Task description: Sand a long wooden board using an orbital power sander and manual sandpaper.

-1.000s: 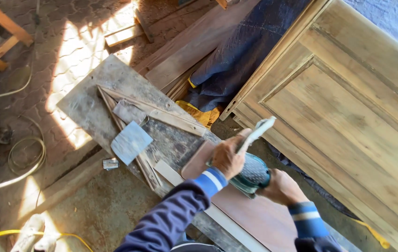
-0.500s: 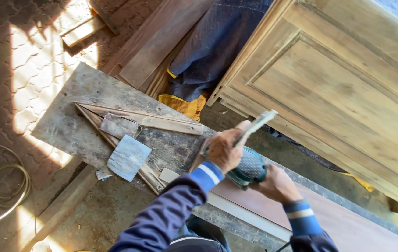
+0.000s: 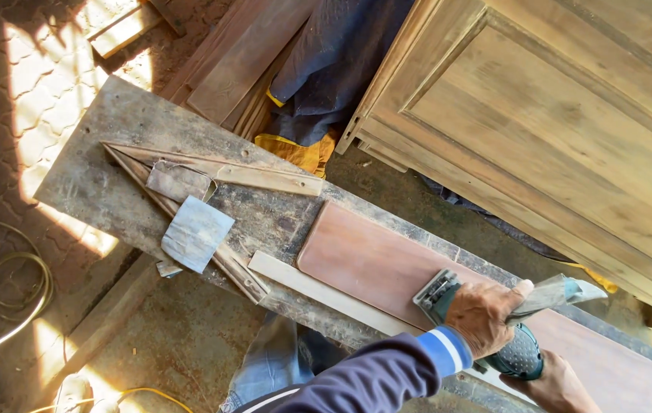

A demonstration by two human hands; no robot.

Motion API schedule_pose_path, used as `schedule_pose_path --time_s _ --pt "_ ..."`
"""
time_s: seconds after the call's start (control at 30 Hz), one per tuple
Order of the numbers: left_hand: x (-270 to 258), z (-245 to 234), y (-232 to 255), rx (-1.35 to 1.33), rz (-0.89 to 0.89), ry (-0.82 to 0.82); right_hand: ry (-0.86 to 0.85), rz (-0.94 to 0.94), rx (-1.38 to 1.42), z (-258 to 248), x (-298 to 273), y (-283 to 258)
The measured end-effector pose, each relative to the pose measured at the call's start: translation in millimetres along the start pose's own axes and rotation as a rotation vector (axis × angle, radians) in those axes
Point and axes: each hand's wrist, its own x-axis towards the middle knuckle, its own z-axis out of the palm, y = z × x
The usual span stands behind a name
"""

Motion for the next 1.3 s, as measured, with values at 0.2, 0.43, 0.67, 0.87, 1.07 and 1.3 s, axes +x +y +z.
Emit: schedule_pose_path --time_s 0.2,0.43,0.67,0.87,1.07,1.3 --pt "-7 -66 -33 0.0 -0.076 0.006 0.08 -0.047 -0.008 -2 -28 -116" --pt "-24 -195 -87 0.029 -0.065 0.206 0.163 -0.245 -0.044 25 -46 -262" --pt "-24 -317 -152 -0.216 -0.355 0.373 0.216 -0.45 0.191 56 -67 -404" --pt "-107 -437 -245 -0.492 -0.913 0.937 0.162 -0.39 0.351 80 -80 -489" --pt "-216 -494 -296 -0.665 -0.988 1.029 0.057 -0.341 0.763 108 -71 -539" --pt "-228 -513 -269 -0.821 -0.877 1.017 0.16 -0.361 0.576 99 -82 -596"
